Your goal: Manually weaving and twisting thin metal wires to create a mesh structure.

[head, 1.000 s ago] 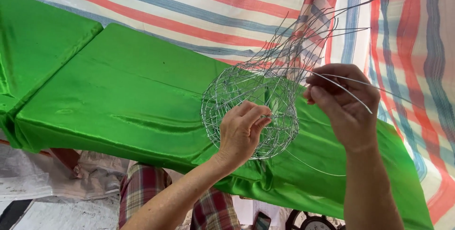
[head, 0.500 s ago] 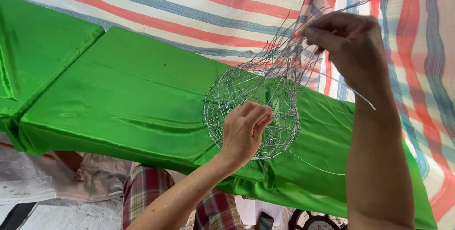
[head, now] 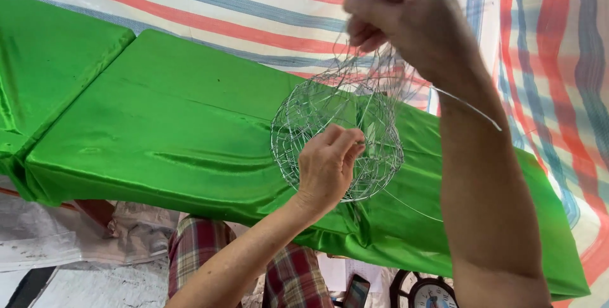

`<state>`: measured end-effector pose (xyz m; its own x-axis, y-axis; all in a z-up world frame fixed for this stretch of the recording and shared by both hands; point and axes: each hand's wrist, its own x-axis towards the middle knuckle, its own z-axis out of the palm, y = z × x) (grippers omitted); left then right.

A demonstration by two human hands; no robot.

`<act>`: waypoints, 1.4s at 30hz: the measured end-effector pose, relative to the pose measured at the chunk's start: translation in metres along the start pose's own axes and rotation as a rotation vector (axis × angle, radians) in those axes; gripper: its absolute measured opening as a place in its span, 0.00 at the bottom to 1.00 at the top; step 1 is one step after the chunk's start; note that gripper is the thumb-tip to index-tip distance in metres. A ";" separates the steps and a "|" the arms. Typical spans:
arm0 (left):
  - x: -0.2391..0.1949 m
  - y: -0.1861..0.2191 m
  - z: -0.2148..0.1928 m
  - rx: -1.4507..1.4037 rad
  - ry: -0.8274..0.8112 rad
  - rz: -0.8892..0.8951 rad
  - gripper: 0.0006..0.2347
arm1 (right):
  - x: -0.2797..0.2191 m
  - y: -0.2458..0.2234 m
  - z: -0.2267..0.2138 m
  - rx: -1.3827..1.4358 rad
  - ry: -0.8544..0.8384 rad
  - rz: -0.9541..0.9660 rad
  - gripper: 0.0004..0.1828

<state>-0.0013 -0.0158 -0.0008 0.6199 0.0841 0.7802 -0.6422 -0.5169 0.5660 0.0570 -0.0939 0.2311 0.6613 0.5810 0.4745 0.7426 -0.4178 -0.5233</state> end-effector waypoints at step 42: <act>0.006 0.002 -0.033 -0.141 -0.147 0.063 0.04 | -0.139 0.037 0.056 -1.296 0.460 -0.314 0.04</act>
<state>-0.0134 0.0115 0.0136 0.6288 -0.0755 0.7739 -0.7324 -0.3917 0.5569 -0.0140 -0.1508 0.1060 0.2403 0.5969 0.7655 0.2663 -0.7989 0.5393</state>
